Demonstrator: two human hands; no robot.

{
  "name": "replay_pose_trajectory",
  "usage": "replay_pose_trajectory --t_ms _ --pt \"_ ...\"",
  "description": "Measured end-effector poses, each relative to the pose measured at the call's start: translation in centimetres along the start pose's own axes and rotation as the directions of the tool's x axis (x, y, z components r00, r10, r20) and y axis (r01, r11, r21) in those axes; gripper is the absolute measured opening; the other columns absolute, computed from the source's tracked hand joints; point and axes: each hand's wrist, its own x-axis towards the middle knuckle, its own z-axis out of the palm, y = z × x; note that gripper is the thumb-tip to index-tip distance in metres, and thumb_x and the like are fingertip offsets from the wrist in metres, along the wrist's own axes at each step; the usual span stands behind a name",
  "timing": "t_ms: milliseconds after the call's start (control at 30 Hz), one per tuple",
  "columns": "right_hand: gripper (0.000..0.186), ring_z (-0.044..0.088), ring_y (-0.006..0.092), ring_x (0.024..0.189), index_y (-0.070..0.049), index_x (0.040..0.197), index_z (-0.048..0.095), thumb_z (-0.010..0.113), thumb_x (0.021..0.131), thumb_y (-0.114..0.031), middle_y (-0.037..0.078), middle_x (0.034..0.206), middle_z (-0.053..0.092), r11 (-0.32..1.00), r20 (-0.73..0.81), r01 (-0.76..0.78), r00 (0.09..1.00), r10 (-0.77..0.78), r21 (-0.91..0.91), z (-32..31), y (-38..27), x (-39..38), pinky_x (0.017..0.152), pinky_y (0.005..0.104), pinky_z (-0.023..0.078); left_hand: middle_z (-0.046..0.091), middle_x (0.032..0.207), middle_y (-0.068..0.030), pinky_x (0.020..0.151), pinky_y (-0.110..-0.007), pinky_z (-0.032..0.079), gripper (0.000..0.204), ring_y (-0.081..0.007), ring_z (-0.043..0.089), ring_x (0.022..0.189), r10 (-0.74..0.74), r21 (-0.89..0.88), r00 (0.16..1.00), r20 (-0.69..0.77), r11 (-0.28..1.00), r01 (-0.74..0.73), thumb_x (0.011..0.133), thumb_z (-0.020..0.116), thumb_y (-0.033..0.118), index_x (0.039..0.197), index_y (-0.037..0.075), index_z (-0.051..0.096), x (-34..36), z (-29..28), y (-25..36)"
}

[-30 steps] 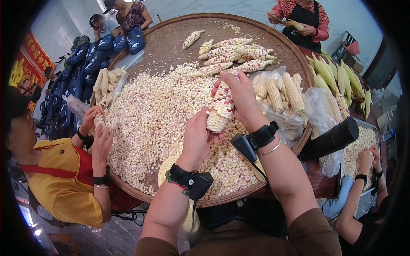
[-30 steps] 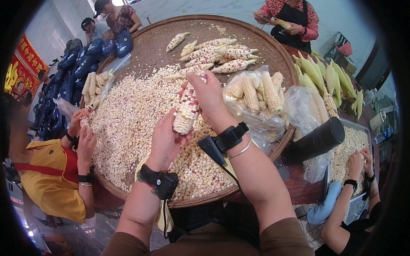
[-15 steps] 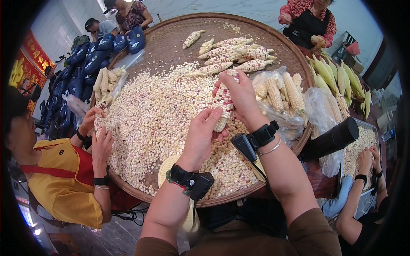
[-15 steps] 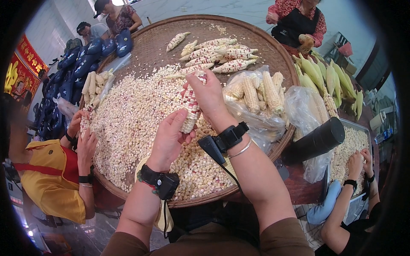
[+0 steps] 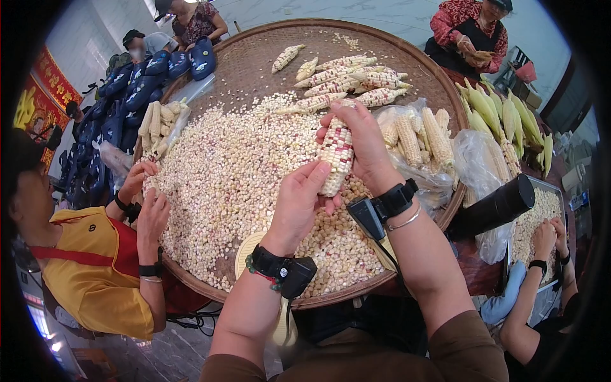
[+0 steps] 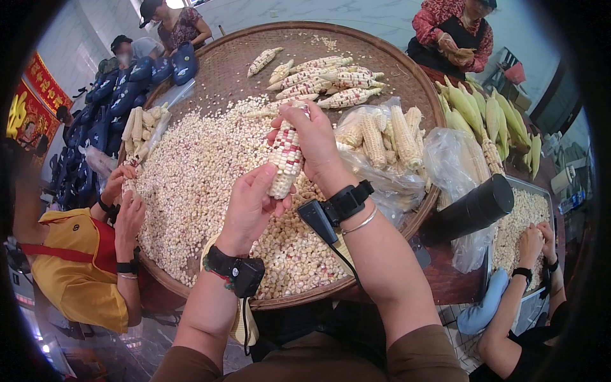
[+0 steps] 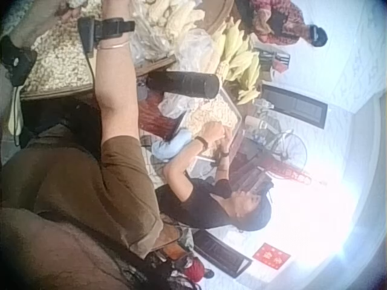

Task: Shelling corn kernels from the cob by hand into a large tray.

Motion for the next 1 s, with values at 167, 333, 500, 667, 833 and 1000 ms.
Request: replay_pose_trajectory --t_ms 167,333,500,667,833,1000 --pt "0.018 0.064 0.0165 0.063 -0.004 0.099 0.051 0.060 0.091 -0.017 0.008 0.079 0.062 1.000 -0.049 -0.027 0.998 0.028 0.011 -0.1 0.1 0.2 0.053 0.0292 0.054 0.065 0.084 -0.0097 0.049 -0.021 0.046 0.035 -0.0117 0.061 0.063 0.009 -0.020 1.000 0.027 1.000 -0.009 0.100 0.048 0.032 0.107 -0.001 0.058 -0.1 -0.2 0.0" --pt "0.018 0.064 0.0159 0.063 -0.004 0.099 0.051 0.060 0.091 -0.018 0.007 0.079 0.061 0.999 -0.084 -0.027 0.996 0.025 -0.020 -0.5 0.4 0.4 0.053 0.0290 0.053 0.065 0.086 -0.0114 0.051 -0.024 0.048 0.042 -0.0153 0.061 0.064 -0.047 -0.167 0.998 0.038 0.985 0.053 0.101 0.040 0.036 0.111 -0.002 0.057 0.7 -0.7 -0.8" --pt "0.019 0.064 0.0159 0.064 -0.004 0.099 0.051 0.061 0.091 -0.018 0.007 0.079 0.062 1.000 -0.073 -0.016 0.997 0.014 -0.026 -0.5 0.7 0.5 0.052 0.0289 0.053 0.065 0.085 -0.0127 0.051 -0.026 0.048 0.053 -0.0171 0.062 0.064 -0.077 -0.339 0.997 -0.027 0.939 0.064 0.102 0.034 0.046 0.112 -0.001 0.057 0.7 -0.1 -0.5" --pt "0.020 0.064 0.0154 0.064 -0.003 0.101 0.050 0.061 0.091 -0.017 0.007 0.081 0.062 0.994 -0.077 -0.013 0.997 0.005 -0.110 -0.1 0.5 0.1 0.052 0.0276 0.052 0.065 0.082 -0.0102 0.054 -0.024 0.049 0.046 -0.0154 0.062 0.064 -0.082 -0.189 0.997 -0.003 0.979 0.080 0.100 0.042 0.045 0.111 0.003 0.056 0.9 -0.9 -1.2" --pt "0.019 0.064 0.0143 0.065 -0.003 0.104 0.051 0.060 0.092 -0.015 0.007 0.082 0.062 0.988 -0.035 0.008 0.999 -0.013 -0.152 -0.2 0.9 0.2 0.052 0.0266 0.052 0.064 0.078 -0.0074 0.048 -0.020 0.044 0.030 -0.0113 0.060 0.060 -0.086 -0.038 0.995 -0.057 0.996 0.084 0.097 0.056 0.033 0.105 0.004 0.058 0.5 -0.4 -0.7" --pt "0.019 0.064 0.0139 0.066 -0.003 0.103 0.052 0.060 0.093 -0.016 0.007 0.082 0.063 0.989 -0.047 0.000 0.999 -0.007 -0.149 -0.3 0.9 0.2 0.052 0.0261 0.052 0.064 0.077 -0.0061 0.045 -0.020 0.042 0.025 -0.0101 0.059 0.059 -0.079 -0.028 0.995 -0.069 0.997 0.077 0.095 0.060 0.027 0.103 0.003 0.058 0.4 -0.3 -0.7"
